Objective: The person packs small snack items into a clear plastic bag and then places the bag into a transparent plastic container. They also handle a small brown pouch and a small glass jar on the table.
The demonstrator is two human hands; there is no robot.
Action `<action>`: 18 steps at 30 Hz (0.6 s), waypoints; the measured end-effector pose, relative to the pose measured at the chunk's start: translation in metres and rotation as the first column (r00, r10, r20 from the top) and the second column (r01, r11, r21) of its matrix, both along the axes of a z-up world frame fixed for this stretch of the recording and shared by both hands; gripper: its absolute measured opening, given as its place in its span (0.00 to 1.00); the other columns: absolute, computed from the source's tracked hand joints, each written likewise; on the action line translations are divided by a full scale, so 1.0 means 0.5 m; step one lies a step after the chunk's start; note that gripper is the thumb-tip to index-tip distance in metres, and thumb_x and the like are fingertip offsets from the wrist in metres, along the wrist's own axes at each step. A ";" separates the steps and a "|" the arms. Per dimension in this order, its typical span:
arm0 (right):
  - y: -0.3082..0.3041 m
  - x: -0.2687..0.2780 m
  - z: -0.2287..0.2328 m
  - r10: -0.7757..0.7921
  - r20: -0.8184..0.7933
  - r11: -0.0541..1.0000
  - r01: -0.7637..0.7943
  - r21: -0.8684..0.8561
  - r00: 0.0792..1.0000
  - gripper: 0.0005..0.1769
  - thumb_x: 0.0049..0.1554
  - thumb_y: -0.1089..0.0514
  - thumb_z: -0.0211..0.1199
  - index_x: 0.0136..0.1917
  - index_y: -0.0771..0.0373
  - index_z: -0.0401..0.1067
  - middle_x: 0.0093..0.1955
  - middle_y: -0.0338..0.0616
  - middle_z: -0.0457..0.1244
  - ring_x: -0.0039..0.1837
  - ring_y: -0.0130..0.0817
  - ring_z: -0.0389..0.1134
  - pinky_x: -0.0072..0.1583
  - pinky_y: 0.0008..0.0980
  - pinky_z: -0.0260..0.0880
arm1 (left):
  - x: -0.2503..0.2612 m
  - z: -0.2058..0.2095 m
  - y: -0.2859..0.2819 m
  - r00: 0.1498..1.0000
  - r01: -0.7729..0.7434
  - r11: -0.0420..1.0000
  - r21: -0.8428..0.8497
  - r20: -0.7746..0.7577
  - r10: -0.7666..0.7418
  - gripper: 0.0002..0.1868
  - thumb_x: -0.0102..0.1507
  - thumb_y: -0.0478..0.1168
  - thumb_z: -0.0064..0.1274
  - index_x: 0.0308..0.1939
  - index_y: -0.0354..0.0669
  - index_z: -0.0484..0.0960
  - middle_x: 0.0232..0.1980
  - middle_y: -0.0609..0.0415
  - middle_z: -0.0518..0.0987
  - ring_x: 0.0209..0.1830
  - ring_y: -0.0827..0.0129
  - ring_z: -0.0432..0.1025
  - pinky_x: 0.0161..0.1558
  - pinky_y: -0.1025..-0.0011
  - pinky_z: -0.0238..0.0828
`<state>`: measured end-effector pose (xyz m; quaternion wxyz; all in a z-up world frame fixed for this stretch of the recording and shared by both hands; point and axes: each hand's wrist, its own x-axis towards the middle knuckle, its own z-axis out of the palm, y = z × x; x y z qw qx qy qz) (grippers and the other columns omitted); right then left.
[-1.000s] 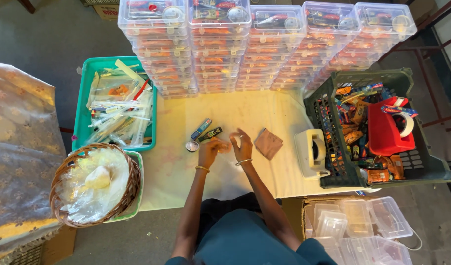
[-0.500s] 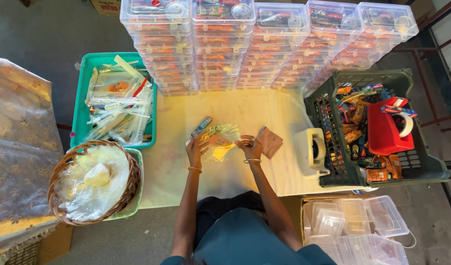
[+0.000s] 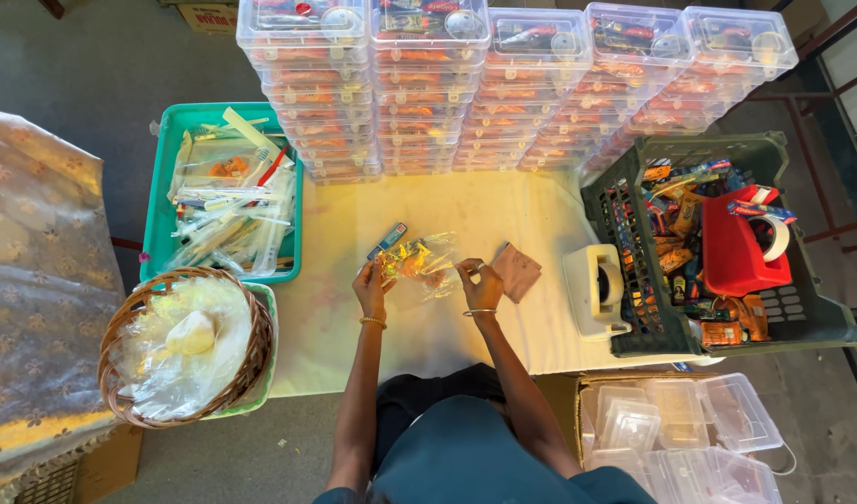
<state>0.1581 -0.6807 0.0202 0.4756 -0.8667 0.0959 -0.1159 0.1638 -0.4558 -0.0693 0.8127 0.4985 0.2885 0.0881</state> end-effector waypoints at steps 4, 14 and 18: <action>0.014 -0.009 0.065 0.140 0.433 0.930 0.032 -0.367 0.891 0.07 0.46 0.61 0.73 0.38 0.58 0.77 0.51 0.45 0.71 0.53 0.44 0.68 0.54 0.40 0.68 | -0.005 0.042 -0.008 0.999 0.016 1.000 0.008 0.049 -0.017 0.17 0.67 0.49 0.54 0.48 0.39 0.83 0.43 0.57 0.86 0.39 0.74 0.81 0.38 0.75 0.77; -0.021 0.036 -0.105 0.434 -0.171 0.708 -0.218 0.672 0.885 0.11 0.63 0.56 0.63 0.57 0.60 0.67 0.55 0.47 0.68 0.57 0.40 0.71 0.55 0.35 0.70 | 0.008 -0.030 0.002 0.983 -0.051 0.993 0.108 0.184 0.030 0.20 0.73 0.48 0.49 0.58 0.36 0.81 0.48 0.53 0.84 0.47 0.72 0.76 0.44 0.77 0.69; -0.018 0.029 -0.020 0.661 -0.147 0.224 -0.007 0.975 0.735 0.24 0.65 0.48 0.52 0.68 0.62 0.67 0.70 0.55 0.65 0.71 0.43 0.66 0.66 0.34 0.68 | -0.001 -0.001 0.001 0.987 0.047 0.998 0.044 0.152 -0.053 0.23 0.73 0.52 0.43 0.62 0.39 0.77 0.51 0.52 0.85 0.49 0.73 0.79 0.51 0.77 0.73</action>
